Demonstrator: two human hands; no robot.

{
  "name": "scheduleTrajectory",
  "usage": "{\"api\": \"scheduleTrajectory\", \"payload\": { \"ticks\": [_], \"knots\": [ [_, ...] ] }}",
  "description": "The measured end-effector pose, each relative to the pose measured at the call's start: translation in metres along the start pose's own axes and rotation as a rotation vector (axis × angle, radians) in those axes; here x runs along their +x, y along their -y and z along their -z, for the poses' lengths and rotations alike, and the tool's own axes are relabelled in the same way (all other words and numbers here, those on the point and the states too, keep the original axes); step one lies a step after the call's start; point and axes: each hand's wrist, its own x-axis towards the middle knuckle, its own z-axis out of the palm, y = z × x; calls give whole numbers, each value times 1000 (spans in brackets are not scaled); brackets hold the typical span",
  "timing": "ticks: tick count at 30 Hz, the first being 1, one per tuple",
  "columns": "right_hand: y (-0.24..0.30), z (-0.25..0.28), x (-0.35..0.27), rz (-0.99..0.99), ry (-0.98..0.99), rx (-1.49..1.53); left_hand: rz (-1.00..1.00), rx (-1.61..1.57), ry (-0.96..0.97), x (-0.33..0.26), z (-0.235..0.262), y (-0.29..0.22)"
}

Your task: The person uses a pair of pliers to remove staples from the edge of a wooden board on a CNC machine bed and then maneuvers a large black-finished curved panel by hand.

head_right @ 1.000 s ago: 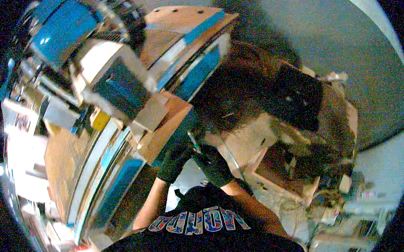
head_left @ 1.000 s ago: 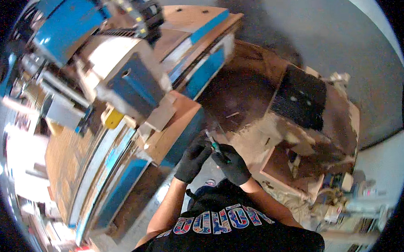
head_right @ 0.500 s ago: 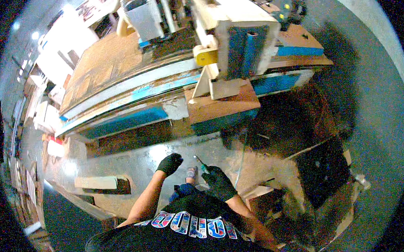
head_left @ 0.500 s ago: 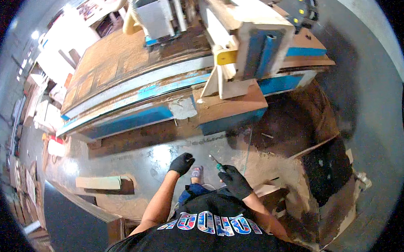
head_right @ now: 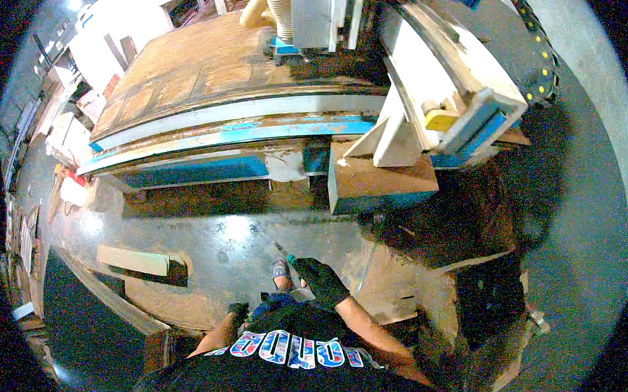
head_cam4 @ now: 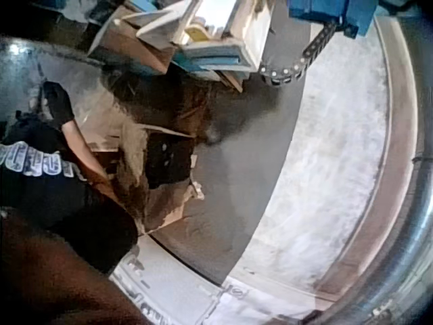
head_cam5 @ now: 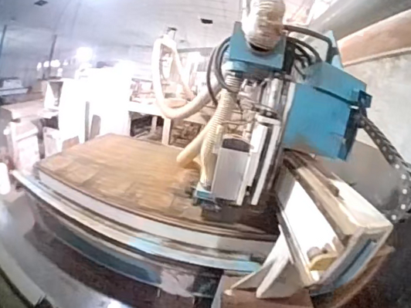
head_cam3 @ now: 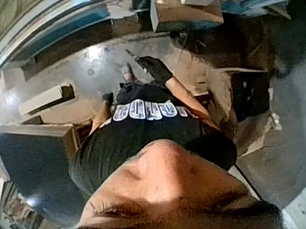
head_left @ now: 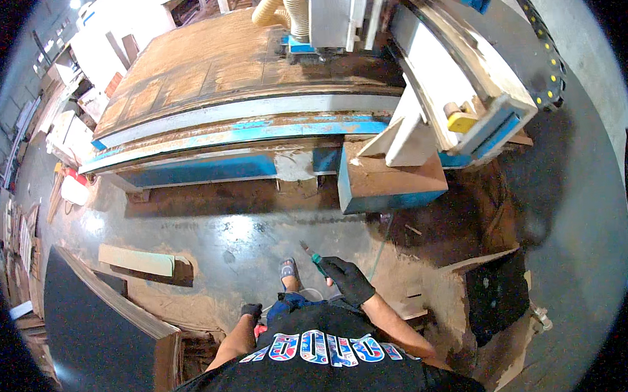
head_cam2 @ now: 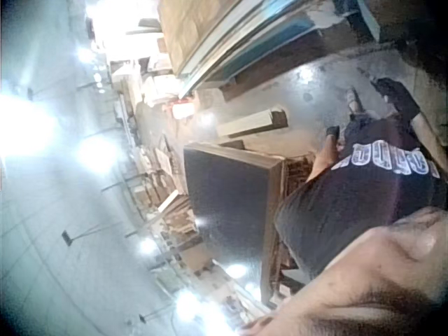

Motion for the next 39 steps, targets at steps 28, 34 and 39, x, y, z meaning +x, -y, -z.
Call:
{"api": "scheduleTrajectory", "payload": {
  "ticks": [28, 34, 39],
  "knots": [
    [63, -134, 160, 322, 193, -457, -746, 154, -14, 130, 148, -126],
    [73, -127, 171, 143, 236, -554, -258, -251, 233, 72, 129, -127],
    [68, -113, 172, 145, 209, -503, -250, -18, 99, 51, 112, -138]
  ]
}}
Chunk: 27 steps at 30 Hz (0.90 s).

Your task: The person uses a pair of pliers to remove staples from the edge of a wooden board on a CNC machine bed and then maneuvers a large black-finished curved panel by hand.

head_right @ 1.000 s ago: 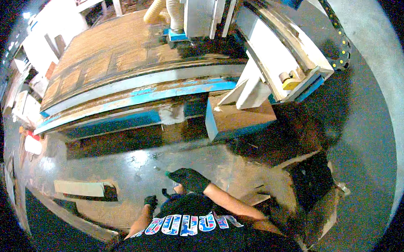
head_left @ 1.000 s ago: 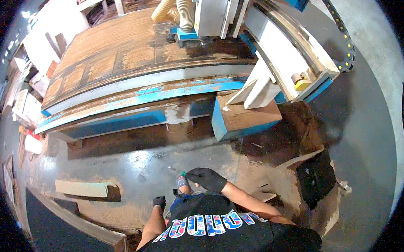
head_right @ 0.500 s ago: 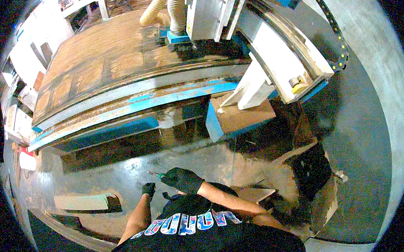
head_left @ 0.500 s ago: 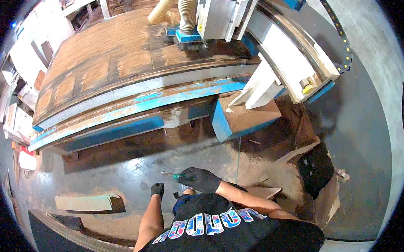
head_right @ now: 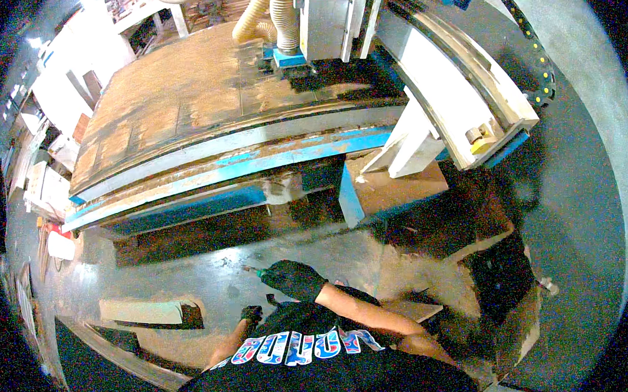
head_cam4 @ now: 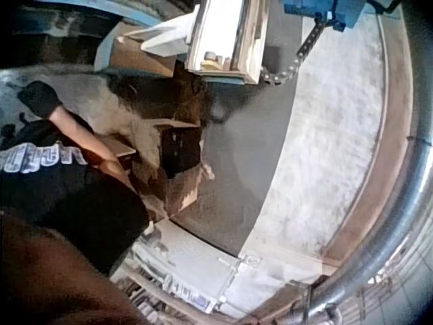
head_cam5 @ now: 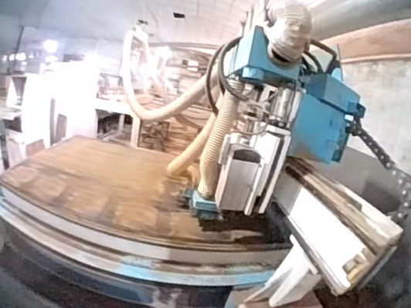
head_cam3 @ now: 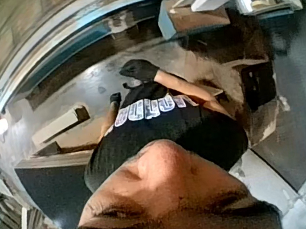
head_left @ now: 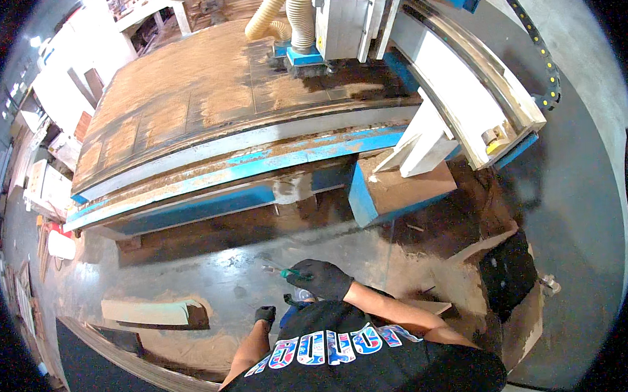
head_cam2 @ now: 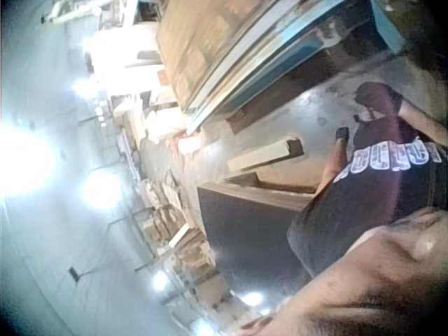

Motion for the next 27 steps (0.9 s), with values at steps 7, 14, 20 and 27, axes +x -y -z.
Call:
{"api": "scheduleTrajectory", "payload": {
  "ticks": [7, 14, 20, 27],
  "knots": [
    [-19, 12, -12, 31, -88, 68, -146, 85, -18, 6, -11, -35],
    [-26, 28, -22, -128, -63, 289, -329, 168, 3, 10, -25, -70],
    [-37, 35, -30, -104, -147, 594, -154, 131, -34, -1, -35, -79],
    [-46, 37, -34, -81, -141, 616, -59, 180, -32, -4, -38, -55]
  ]
}}
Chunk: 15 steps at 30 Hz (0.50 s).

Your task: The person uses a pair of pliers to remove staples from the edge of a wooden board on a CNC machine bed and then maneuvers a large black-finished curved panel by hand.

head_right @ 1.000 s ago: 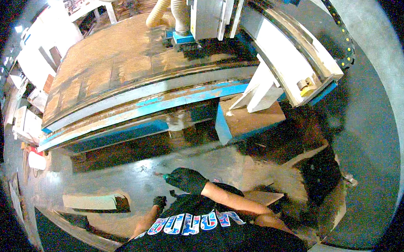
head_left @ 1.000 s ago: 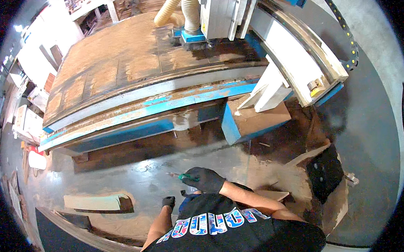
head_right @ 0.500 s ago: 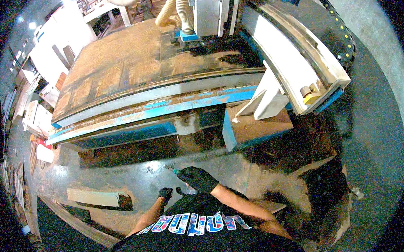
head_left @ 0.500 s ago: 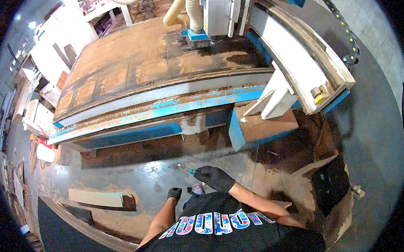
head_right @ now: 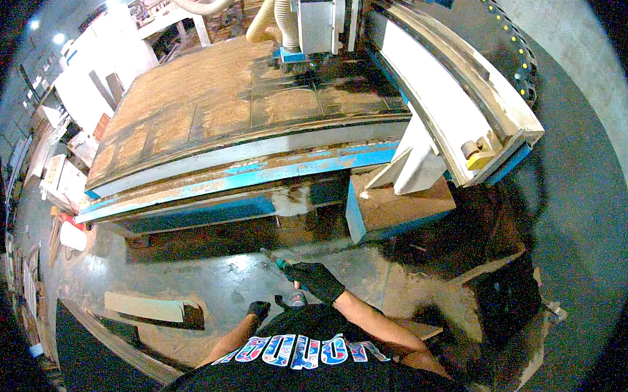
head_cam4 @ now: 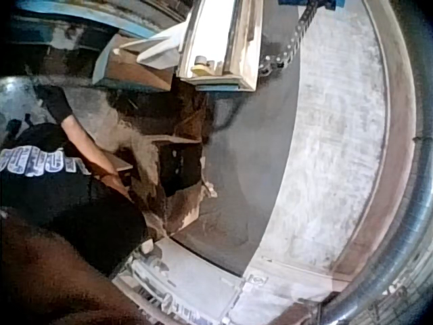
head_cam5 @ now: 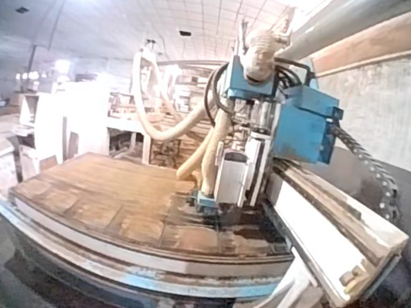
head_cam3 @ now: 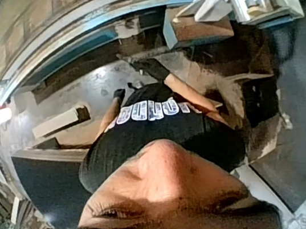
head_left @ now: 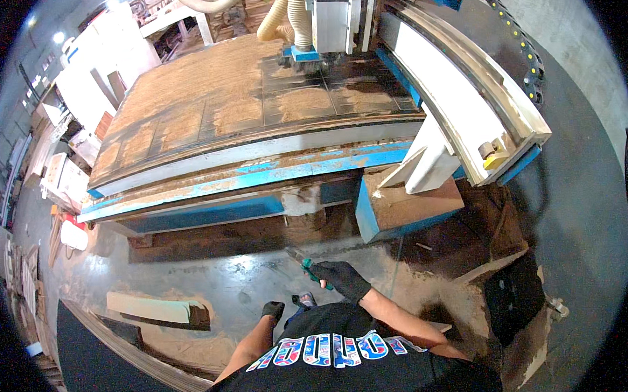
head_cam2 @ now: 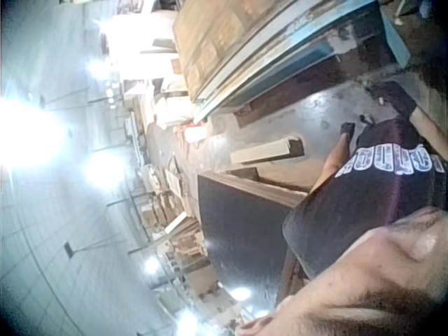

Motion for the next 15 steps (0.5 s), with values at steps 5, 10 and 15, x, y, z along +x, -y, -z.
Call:
{"api": "scheduleTrajectory", "payload": {
  "ticks": [5, 10, 15],
  "knots": [
    [-2, -4, 3, -72, -7, -133, -32, 174, -8, 1, 11, 13],
    [-8, 2, 0, 19, -40, -34, 49, -25, 2, -25, 12, -15],
    [1, -7, 0, -27, -45, -14, 14, 74, -43, -2, 3, 14]
  ]
}}
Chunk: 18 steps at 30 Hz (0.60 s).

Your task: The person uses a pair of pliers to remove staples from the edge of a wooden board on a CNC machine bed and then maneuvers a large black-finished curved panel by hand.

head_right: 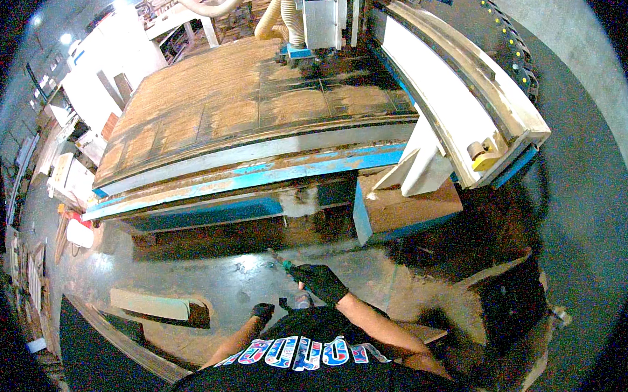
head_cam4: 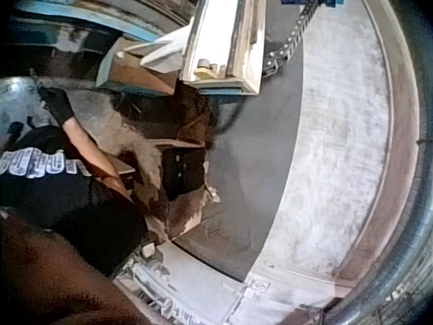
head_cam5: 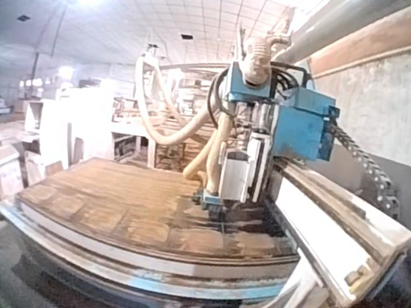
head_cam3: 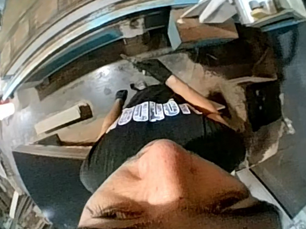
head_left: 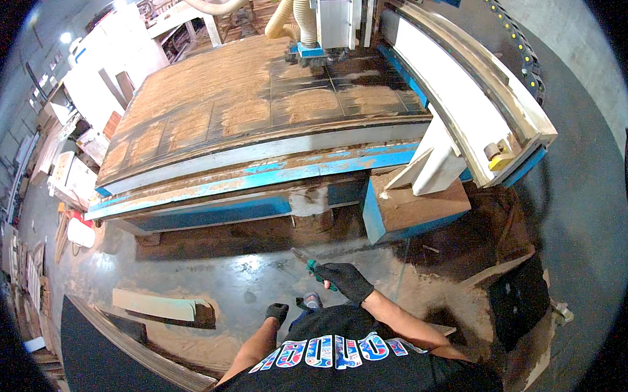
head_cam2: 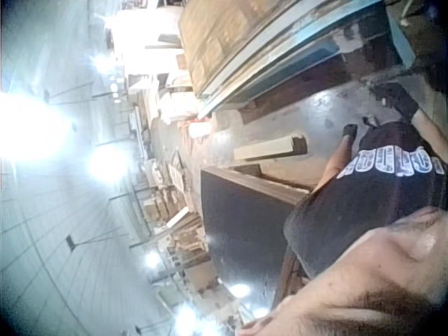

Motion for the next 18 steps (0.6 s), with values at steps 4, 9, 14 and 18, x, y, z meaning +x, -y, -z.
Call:
{"api": "scheduleTrajectory", "payload": {
  "ticks": [4, 9, 14, 18],
  "knots": [
    [-15, 1, 4, 51, -35, 90, -9, -47, -42, 25, -12, 19],
    [-1, -2, 1, -42, -59, 148, -3, -9, 17, 12, -8, 14],
    [13, 0, -7, -74, -91, 184, -22, -12, 28, -12, 4, -7],
    [3, 1, -7, -29, -82, 161, -60, 40, 91, -14, 9, -16]
  ]
}}
